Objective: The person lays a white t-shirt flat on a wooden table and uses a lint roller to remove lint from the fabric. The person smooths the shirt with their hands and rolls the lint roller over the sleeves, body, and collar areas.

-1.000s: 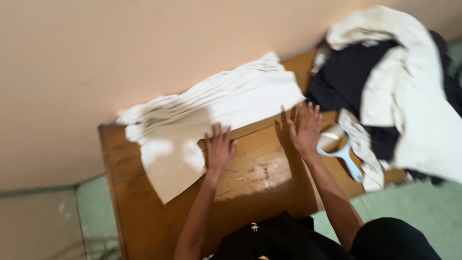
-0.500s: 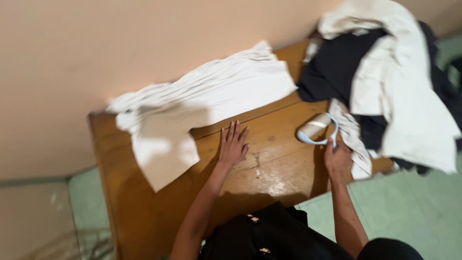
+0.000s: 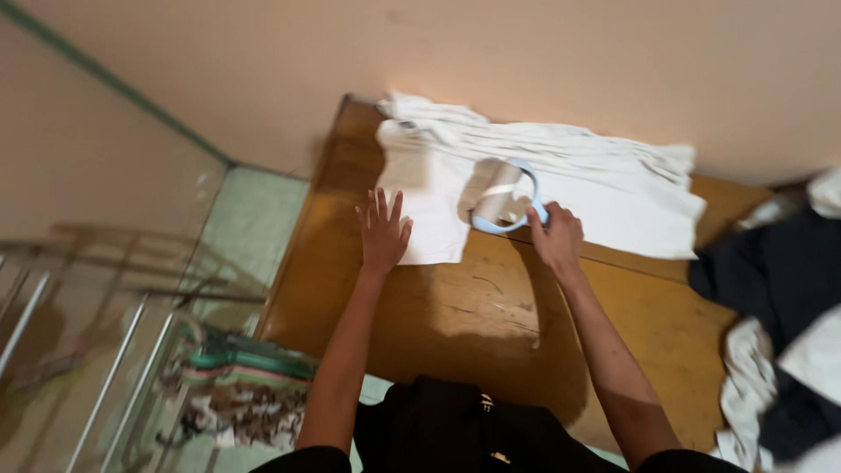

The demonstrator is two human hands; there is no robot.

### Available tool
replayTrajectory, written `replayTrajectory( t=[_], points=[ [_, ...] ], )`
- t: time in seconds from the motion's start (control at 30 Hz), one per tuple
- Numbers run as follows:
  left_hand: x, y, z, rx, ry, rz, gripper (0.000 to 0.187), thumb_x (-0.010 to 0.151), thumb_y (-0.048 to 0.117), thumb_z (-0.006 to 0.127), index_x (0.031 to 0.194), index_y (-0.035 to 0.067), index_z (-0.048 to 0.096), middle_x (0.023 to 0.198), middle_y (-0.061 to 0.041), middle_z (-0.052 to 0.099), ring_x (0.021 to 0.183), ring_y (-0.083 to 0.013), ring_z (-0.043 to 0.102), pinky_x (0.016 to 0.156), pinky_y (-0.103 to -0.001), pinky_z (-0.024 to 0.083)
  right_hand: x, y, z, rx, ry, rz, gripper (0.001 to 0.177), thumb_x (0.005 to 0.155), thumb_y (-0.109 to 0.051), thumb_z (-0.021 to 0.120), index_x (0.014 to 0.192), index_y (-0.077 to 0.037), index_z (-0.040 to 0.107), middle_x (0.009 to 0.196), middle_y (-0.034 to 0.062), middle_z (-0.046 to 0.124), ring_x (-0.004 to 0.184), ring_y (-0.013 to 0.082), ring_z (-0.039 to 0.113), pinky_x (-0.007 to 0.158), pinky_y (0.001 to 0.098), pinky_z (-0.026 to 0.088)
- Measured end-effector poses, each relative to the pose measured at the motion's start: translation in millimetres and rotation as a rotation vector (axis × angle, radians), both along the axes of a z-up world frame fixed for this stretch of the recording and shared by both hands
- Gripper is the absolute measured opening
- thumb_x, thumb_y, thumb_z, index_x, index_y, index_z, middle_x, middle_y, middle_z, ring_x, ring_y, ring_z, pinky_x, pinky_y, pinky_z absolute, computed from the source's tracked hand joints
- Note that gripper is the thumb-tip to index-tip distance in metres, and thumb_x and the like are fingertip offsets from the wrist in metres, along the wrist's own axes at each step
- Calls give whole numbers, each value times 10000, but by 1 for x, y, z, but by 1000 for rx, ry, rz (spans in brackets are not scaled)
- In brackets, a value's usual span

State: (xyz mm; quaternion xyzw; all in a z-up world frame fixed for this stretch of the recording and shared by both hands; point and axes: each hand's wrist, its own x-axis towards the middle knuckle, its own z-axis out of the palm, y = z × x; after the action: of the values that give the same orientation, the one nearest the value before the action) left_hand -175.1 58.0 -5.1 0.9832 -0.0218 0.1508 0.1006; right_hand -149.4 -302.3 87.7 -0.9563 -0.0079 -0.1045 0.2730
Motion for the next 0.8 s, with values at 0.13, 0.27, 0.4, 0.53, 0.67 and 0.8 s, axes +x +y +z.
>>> replayTrajectory(
  t=[0.13,0.27,0.4,0.53,0.67,0.8],
  points=[
    [-23,39,-8,6,59,78,686,1051,468,464,1636,147,304,1696,-220,167,1574,-409,124,1203,-702,100,21,73,8,-27,37,185,508,981,-508,609,1015,-13,718,710,188,699,710,393,695,717,524,530],
    [-38,42,-19,-39,157,103,685,1042,485,447,1628,167,292,1710,-159,168,1586,-366,125,1218,-691,97,25,114,-14,-43,162,286,573,993,-558,583,1088,1,663,741,182,704,749,390,707,726,521,544],
    [-41,35,-32,-50,187,47,675,1048,486,421,1630,169,291,1709,-142,165,1589,-335,116,1228,-669,86,21,125,-50,-139,140,434,592,1045,-572,547,1110,13,604,810,207,688,785,404,704,674,523,546],
    [-43,37,-39,8,151,1,657,1068,486,388,1625,153,289,1728,-73,183,1594,-270,126,1230,-663,71,9,122,-50,-25,452,449,568,1019,-524,465,1173,16,551,704,201,740,764,394,731,738,521,549],
    [-48,39,-36,-29,160,-13,661,1065,468,379,1625,131,276,1724,-71,178,1596,-255,122,1261,-615,73,-10,110,-42,63,457,450,540,1022,-499,480,1191,9,553,741,241,725,718,424,727,693,520,565],
    [-47,39,-30,-89,132,-22,665,1056,372,372,1621,40,259,1712,-104,177,1586,-270,129,1272,-574,81,-32,97,-32,-93,349,434,541,1025,-519,501,1220,-20,578,785,256,712,743,452,699,685,548,543]
  ],
)
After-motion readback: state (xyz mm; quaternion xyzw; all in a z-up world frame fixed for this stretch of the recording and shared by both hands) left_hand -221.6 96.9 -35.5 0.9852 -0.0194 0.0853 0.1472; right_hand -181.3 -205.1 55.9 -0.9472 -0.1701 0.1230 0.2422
